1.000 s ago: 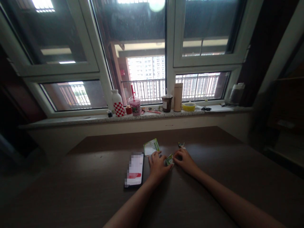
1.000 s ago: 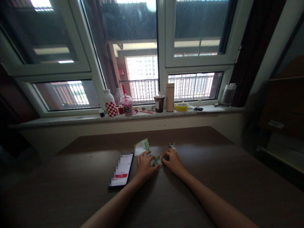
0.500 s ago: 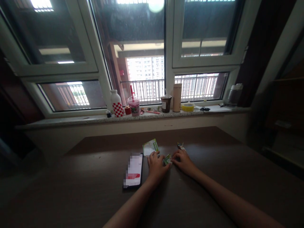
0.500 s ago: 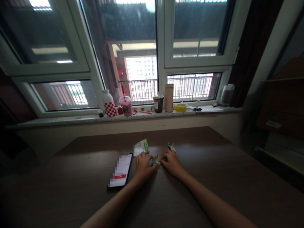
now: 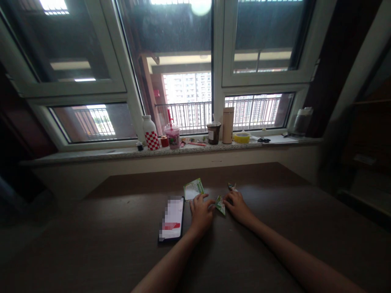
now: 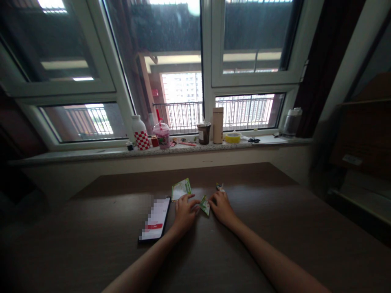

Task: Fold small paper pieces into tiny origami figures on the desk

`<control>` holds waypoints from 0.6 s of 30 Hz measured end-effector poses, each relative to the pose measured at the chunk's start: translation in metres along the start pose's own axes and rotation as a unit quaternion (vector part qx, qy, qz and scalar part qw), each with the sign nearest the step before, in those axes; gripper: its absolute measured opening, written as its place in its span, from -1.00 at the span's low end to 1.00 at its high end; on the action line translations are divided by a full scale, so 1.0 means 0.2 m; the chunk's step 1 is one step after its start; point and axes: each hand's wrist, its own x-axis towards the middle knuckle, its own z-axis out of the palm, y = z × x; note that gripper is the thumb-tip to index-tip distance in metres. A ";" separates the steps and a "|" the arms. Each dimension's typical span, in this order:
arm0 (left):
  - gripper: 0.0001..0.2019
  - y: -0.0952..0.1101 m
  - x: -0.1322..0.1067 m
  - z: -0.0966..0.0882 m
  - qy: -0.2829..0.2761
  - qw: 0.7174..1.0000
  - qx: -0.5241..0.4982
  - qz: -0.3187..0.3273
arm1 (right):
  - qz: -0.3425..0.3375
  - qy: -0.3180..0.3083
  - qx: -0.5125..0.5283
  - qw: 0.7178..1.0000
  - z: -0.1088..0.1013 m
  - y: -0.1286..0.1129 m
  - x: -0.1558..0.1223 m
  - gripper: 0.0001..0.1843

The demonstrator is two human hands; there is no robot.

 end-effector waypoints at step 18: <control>-0.82 -0.02 0.01 0.00 0.025 0.999 -0.024 -0.006 | -0.064 -0.019 0.038 0.997 0.02 0.04 0.00 -0.91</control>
